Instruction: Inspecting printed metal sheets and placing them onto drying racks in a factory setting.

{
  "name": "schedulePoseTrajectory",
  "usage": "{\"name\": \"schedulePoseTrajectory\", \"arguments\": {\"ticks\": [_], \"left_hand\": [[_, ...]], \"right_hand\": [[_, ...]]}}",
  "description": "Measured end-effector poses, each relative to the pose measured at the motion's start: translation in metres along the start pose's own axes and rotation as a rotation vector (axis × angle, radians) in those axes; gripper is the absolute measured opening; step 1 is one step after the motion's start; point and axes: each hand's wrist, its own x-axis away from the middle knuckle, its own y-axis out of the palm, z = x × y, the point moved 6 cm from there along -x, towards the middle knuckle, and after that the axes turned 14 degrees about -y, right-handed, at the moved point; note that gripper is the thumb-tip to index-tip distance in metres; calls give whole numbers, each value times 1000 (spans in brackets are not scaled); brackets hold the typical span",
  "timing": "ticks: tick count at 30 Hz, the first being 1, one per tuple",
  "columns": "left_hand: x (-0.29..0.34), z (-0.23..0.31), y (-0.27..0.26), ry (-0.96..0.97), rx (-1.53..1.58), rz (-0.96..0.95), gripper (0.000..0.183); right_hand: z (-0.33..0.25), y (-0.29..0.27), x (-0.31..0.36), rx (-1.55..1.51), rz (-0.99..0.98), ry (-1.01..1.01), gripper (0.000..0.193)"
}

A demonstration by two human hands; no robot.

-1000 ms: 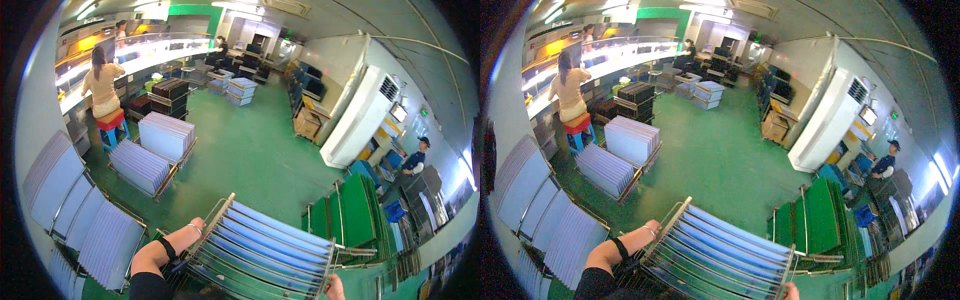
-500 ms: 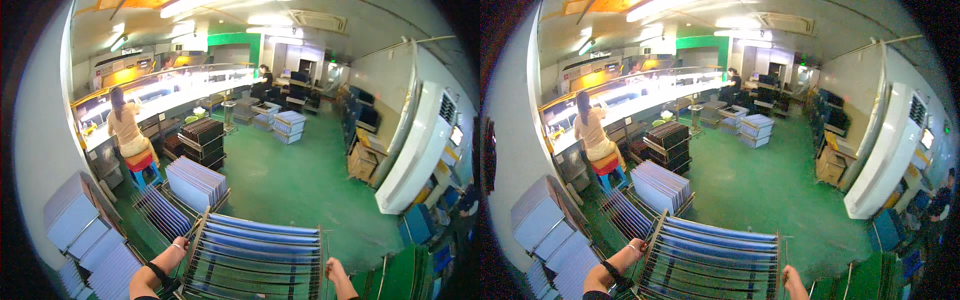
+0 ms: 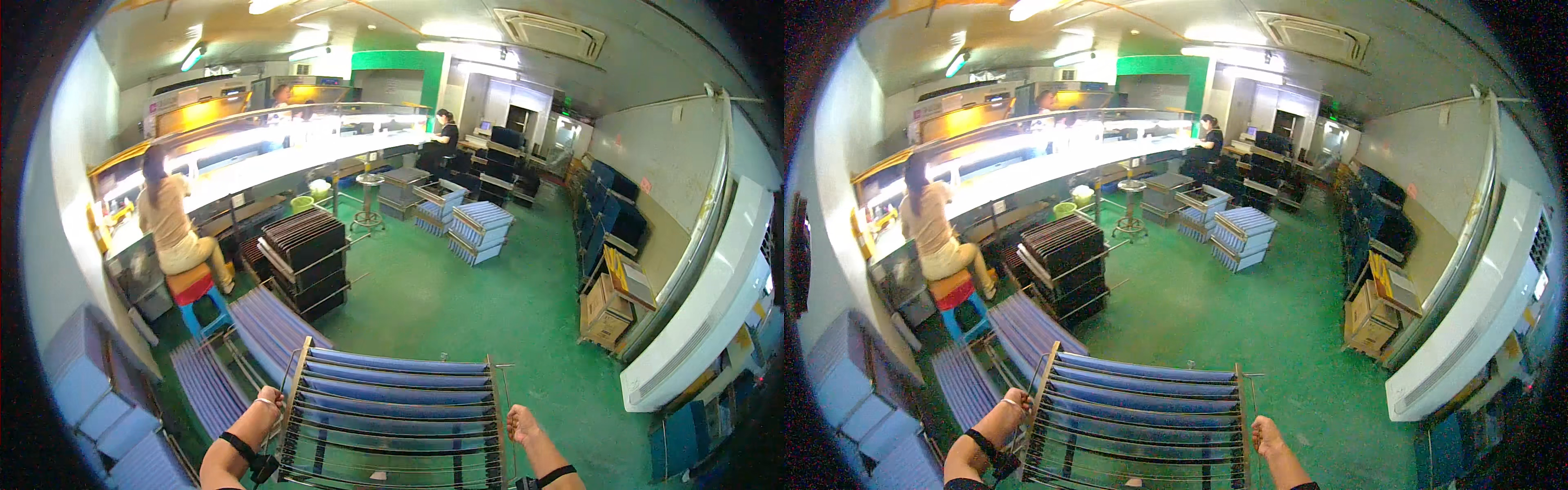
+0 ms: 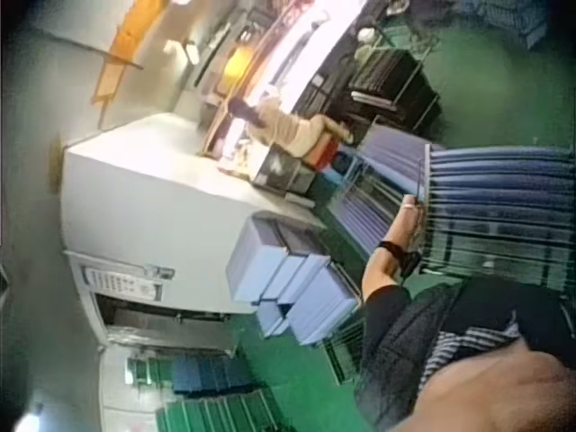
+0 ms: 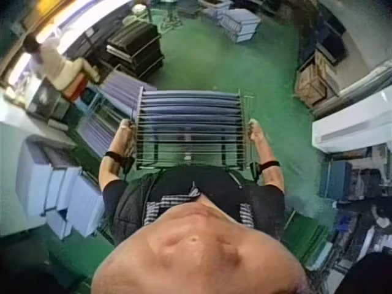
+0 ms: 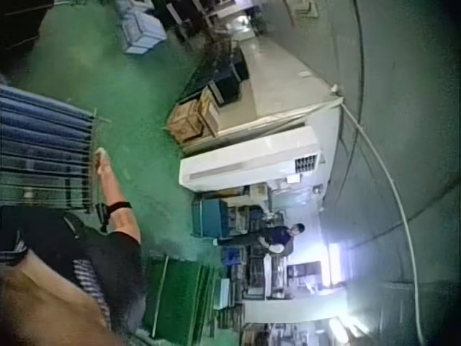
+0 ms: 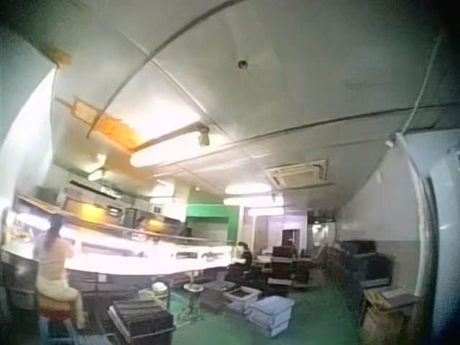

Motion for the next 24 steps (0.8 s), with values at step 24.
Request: {"name": "schedulePoseTrajectory", "arguments": {"ticks": [24], "left_hand": [[-163, 245, 798, -67, -280, -83, 6]], "right_hand": [[-332, -142, -523, -170, 293, -60, 16]]}}
